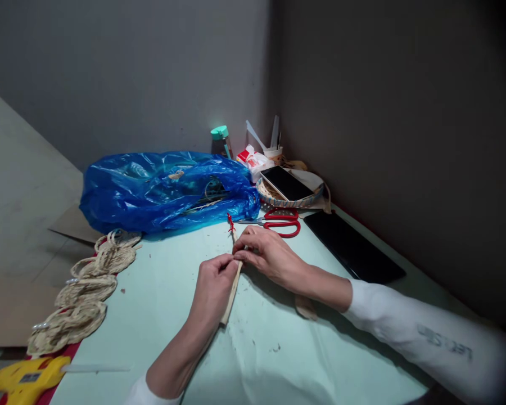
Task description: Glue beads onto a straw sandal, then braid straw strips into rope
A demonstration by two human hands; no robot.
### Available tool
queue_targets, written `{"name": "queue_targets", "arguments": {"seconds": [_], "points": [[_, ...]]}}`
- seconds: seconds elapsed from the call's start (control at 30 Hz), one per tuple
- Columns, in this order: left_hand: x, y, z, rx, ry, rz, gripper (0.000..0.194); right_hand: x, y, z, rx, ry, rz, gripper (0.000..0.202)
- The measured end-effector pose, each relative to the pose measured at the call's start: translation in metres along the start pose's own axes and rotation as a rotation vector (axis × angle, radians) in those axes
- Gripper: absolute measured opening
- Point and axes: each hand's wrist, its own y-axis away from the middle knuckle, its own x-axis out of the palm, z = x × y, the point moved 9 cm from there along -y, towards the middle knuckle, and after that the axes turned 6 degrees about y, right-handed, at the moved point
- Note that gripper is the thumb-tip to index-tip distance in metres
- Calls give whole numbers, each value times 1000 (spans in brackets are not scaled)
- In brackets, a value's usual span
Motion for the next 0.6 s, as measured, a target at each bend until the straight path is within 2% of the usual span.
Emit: {"name": "queue_targets", "arguments": {"seconds": [0.13,0.27,0.5,0.6], "points": [[0,1,4,-31,-5,5,20,6,0,-3,-13,-1,8,6],[0,1,5,-30,31,-3,19,1,0,-1,-34,38,-47,6],[5,1,4,-14,-18,37,22,-4,-8,-10,95,-60,-67,9],[5,2,4,-17,-4,54,23,-6,-8,-14,122,-54,-116,8]]}}
